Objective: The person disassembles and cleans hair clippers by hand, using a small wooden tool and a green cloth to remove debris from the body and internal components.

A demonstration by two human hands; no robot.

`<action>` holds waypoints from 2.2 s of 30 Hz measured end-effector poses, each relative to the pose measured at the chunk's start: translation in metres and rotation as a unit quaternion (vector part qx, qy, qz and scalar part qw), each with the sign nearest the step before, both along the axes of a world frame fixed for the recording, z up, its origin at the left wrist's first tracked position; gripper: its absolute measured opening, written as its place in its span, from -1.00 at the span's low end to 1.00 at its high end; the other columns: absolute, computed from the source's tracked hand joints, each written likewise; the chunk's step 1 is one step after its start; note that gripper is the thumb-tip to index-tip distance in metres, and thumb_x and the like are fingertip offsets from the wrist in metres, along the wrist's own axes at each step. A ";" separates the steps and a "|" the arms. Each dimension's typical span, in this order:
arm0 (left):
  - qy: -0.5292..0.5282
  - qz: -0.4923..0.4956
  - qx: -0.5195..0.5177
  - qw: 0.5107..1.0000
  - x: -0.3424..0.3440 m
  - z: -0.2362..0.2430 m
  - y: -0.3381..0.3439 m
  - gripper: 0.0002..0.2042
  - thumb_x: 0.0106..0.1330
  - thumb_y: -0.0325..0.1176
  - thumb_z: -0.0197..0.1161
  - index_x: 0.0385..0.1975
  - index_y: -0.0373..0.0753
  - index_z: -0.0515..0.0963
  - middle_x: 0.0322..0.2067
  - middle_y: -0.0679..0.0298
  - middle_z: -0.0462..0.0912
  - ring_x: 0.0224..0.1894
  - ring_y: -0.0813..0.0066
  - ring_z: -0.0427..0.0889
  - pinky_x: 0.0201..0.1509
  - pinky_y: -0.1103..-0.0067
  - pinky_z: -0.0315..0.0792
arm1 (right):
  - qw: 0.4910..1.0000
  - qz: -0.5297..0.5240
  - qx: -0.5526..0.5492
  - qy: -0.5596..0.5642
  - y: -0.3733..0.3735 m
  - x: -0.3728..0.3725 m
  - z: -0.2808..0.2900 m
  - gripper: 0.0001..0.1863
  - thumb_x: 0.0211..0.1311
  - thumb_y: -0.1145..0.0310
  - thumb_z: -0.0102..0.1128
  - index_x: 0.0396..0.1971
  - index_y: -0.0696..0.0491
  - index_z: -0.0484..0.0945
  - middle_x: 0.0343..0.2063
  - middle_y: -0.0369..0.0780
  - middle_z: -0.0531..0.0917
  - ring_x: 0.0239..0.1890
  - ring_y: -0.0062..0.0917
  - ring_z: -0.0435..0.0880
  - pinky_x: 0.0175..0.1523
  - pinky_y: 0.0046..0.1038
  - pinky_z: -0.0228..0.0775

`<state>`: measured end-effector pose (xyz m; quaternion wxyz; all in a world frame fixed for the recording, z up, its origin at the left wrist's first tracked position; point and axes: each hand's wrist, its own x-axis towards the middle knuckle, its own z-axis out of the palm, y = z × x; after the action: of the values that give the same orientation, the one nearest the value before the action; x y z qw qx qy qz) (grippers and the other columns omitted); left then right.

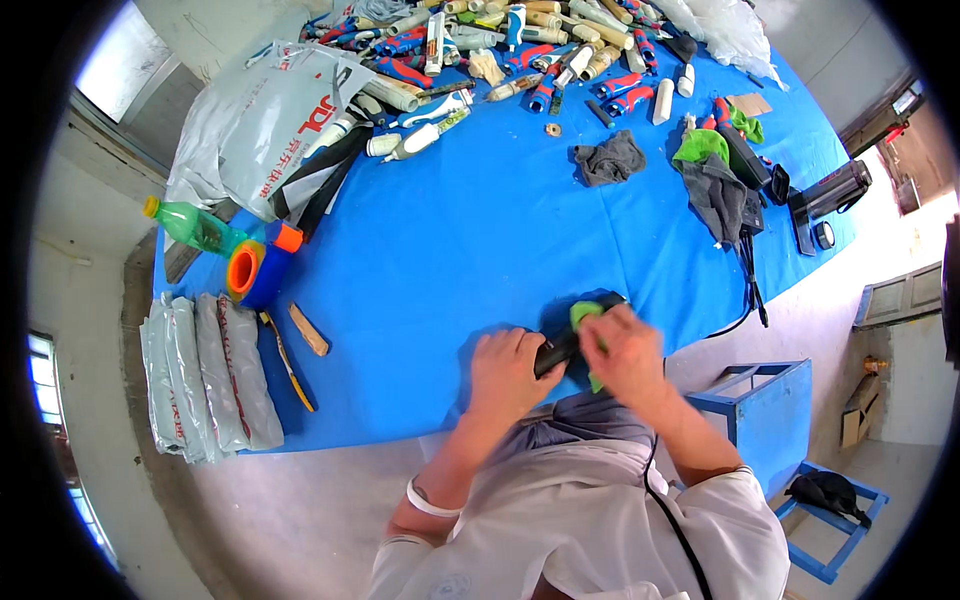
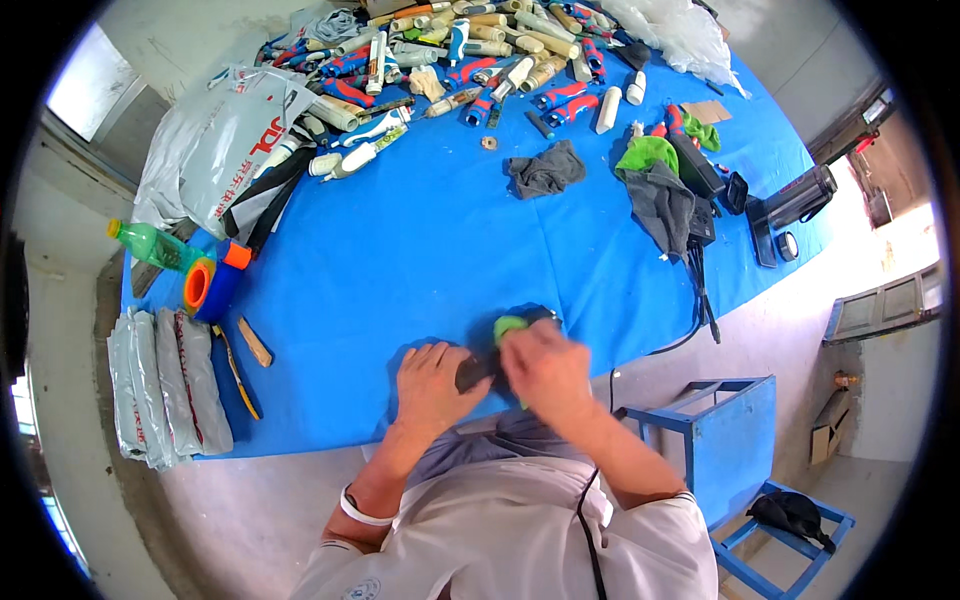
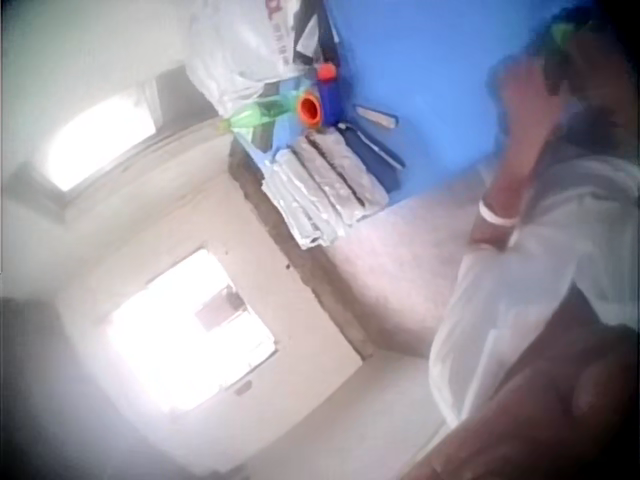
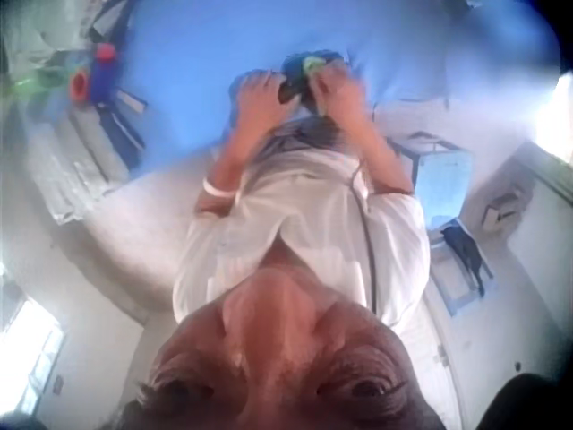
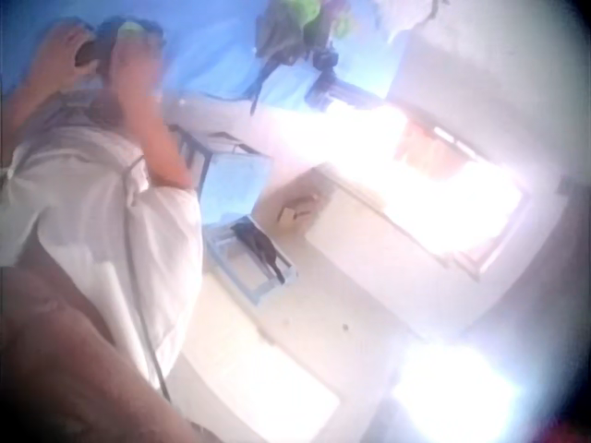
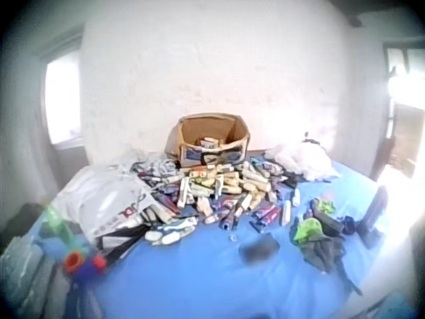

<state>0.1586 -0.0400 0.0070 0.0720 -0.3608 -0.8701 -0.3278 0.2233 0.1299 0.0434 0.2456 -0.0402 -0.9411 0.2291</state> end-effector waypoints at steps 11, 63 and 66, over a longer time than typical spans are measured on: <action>0.000 -0.012 -0.053 0.999 -0.001 -0.003 -0.003 -0.66 -0.14 -0.17 0.50 -0.42 -0.14 0.54 -0.46 0.29 0.56 -0.35 0.26 0.56 -0.23 0.37 0.34 | 0.997 0.048 -0.003 -0.060 -0.033 0.007 -0.001 -0.93 0.03 0.43 0.34 -0.46 0.04 0.62 -0.54 -0.19 0.58 -0.57 -0.31 0.59 -0.52 -0.32 0.43; 0.001 0.020 0.014 1.000 0.002 -0.001 0.002 -0.71 -0.14 -0.19 0.52 -0.50 -0.13 0.56 -0.49 0.30 0.60 -0.40 0.24 0.58 -0.26 0.37 0.37 | 0.994 -0.083 -0.052 -0.043 0.017 -0.002 0.017 -0.86 0.17 0.40 0.25 -0.26 0.02 0.65 -0.27 -0.08 0.67 -0.39 -0.20 0.68 -0.36 -0.26 0.50; -0.003 0.017 0.014 1.000 0.001 0.001 0.002 -0.71 -0.14 -0.20 0.52 -0.51 -0.12 0.56 -0.50 0.30 0.59 -0.41 0.25 0.57 -0.27 0.37 0.36 | 0.990 -0.088 -0.084 -0.078 0.009 0.003 0.022 -0.84 0.17 0.42 0.25 -0.23 0.03 0.64 -0.21 -0.04 0.67 -0.33 -0.19 0.69 -0.31 -0.30 0.53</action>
<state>0.1599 -0.0380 0.0078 0.0801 -0.3437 -0.8716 -0.3402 0.2260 0.1390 0.0653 0.1865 -0.1607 -0.9275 0.2814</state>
